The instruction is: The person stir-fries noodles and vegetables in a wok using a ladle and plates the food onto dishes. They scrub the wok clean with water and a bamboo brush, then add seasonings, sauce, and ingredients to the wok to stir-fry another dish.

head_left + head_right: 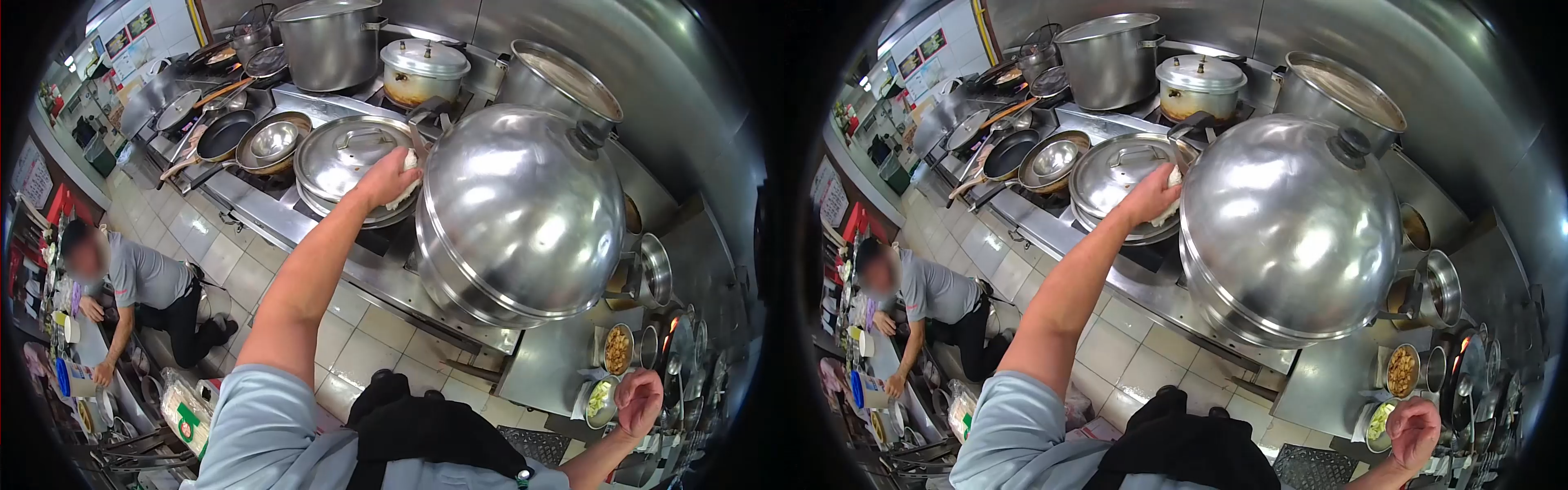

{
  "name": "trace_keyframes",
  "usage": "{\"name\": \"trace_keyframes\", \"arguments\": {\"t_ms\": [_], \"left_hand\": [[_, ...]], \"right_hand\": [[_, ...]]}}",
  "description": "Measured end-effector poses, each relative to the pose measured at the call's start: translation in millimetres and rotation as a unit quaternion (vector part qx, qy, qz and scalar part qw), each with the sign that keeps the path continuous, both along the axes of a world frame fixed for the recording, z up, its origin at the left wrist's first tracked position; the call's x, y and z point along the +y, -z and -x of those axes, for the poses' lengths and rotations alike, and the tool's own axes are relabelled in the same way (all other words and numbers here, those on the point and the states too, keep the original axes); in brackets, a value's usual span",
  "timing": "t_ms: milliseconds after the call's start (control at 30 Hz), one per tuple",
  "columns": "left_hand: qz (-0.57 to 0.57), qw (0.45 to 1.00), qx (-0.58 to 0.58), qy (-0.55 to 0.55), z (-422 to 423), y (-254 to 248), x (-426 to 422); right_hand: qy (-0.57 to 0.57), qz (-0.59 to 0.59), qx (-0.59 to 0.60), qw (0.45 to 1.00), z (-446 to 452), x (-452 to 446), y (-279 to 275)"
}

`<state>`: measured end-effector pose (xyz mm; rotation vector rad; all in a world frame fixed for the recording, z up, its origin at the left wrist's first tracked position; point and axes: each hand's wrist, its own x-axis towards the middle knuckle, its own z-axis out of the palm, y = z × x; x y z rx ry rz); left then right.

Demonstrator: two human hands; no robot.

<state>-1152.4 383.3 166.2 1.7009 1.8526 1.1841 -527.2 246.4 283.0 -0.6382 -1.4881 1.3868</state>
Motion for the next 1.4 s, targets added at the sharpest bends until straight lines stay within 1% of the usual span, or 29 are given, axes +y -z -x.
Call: {"name": "trace_keyframes", "arguments": {"t_ms": [167, 200, 233, 267, 300, 333, 400, 500, 533, 600, 633, 667, 733, 767, 800, 833, 867, 933, 1000, 1033, 1067, 1100, 1133, 1167, 1200, 1233, 1300, 1367, 1400], "left_hand": [[-0.049, 0.998, 0.014, 0.022, 5.1, 7.8, 21.2], [-0.014, 0.999, -0.008, 0.035, -2.9, -13.4, 10.8], [-0.009, 1.0, -0.013, 0.015, 5.8, 10.2, 25.6], [0.034, 0.999, -0.009, 0.002, 2.2, 0.7, 17.0], [0.054, 0.998, -0.003, 0.007, 6.2, 2.1, 19.7], [0.043, 0.997, 0.057, -0.014, 8.9, 6.2, 20.8], [-0.004, 0.996, 0.075, -0.036, 10.7, -3.9, -7.2], [-0.062, 0.986, -0.038, -0.147, 12.9, -19.4, -70.5], [-0.186, 0.966, -0.049, -0.173, 20.3, 4.2, -80.3], [-0.224, 0.934, -0.109, -0.256, 9.6, 9.7, -141.7], [-0.2, 0.928, -0.189, -0.252, 5.0, 20.2, -170.4], [-0.173, 0.915, -0.274, -0.242, -7.1, 38.3, -200.0], [-0.147, 0.887, -0.346, -0.268, -35.7, 88.3, -256.5], [-0.119, 0.878, -0.387, -0.254, -60.0, 95.1, -290.7], [-0.063, 0.861, -0.404, -0.302, -82.4, 116.8, -318.9], [-0.056, 0.854, -0.385, -0.346, -106.0, 151.4, -343.6], [0.013, 0.855, -0.407, -0.321, -126.3, 172.8, -373.2], [0.1, 0.803, -0.41, -0.42, -181.3, 235.3, -416.2], [0.137, 0.759, -0.411, -0.487, -241.6, 287.9, -456.3], [0.18, 0.742, -0.366, -0.533, -276.5, 276.8, -471.8], [0.287, 0.716, -0.299, -0.562, -303.3, 264.1, -481.9], [0.301, 0.786, -0.256, -0.476, -322.5, 282.4, -506.5], [0.301, 0.83, -0.2, -0.424, -343.5, 313.4, -528.0], [0.365, 0.806, -0.155, -0.439, -365.5, 325.6, -538.7], [0.205, 0.691, -0.431, -0.543, -380.2, 341.8, -550.2], [0.201, 0.728, -0.411, -0.51, -389.1, 338.3, -555.0], [0.183, 0.795, -0.369, -0.445, -410.4, 330.3, -568.6], [0.183, 0.737, -0.445, -0.475, -420.1, 307.4, -564.0], [0.179, 0.734, -0.453, -0.474, -423.4, 299.7, -567.0]], "right_hand": [[0.014, 0.002, -0.038, 0.999, -3.3, -2.7, 5.9], [0.0, 0.004, -0.044, 0.999, -3.2, 0.2, 10.3], [-0.002, 0.001, -0.045, 0.999, -2.7, 1.7, 15.1], [-0.072, 0.021, -0.07, 0.995, -4.2, 10.2, 16.4], [-0.023, 0.001, -0.111, 0.994, 5.2, 10.2, 13.2], [0.034, 0.043, -0.14, 0.989, -3.1, 22.4, 19.2], [0.183, 0.03, -0.171, 0.968, -0.3, 65.9, 25.7], [0.314, -0.031, -0.368, 0.874, 7.3, 134.9, 51.3], [0.311, 0.028, -0.29, 0.905, 14.9, 154.9, 64.0], [0.287, 0.156, -0.142, 0.934, 13.9, 183.5, 93.3], [0.24, 0.165, -0.116, 0.949, 9.7, 194.6, 97.3], [0.277, 0.128, -0.166, 0.938, 1.0, 203.5, 98.6], [0.357, 0.046, -0.255, 0.898, -17.7, 220.0, 96.4], [0.316, 0.004, -0.237, 0.918, -29.5, 240.9, 101.6], [0.294, -0.015, -0.257, 0.92, -36.6, 251.7, 104.6], [0.267, -0.035, -0.275, 0.923, -32.6, 262.1, 102.7], [0.239, -0.055, -0.293, 0.924, -27.0, 271.0, 99.9], [0.312, -0.119, -0.251, 0.909, 3.5, 267.6, 102.0], [0.389, -0.178, -0.215, 0.878, 42.0, 246.1, 100.6], [0.315, -0.133, -0.257, 0.904, 50.7, 236.3, 85.9], [0.332, -0.149, -0.273, 0.891, 59.0, 225.0, 78.4], [0.349, -0.164, -0.288, 0.877, 69.4, 214.5, 71.3], [0.336, -0.162, -0.299, 0.878, 81.1, 182.1, 43.2], [0.327, -0.15, -0.301, 0.883, 81.6, 186.6, 41.4], [0.298, -0.108, -0.261, 0.912, 82.9, 161.9, 29.4], [0.314, -0.136, -0.277, 0.898, 81.0, 160.4, 23.8], [0.295, -0.112, -0.255, 0.914, 83.2, 152.9, 17.0], [0.28, -0.084, -0.264, 0.919, 82.4, 161.2, 16.1], [0.276, -0.089, -0.266, 0.919, 82.7, 165.5, 18.6]]}}
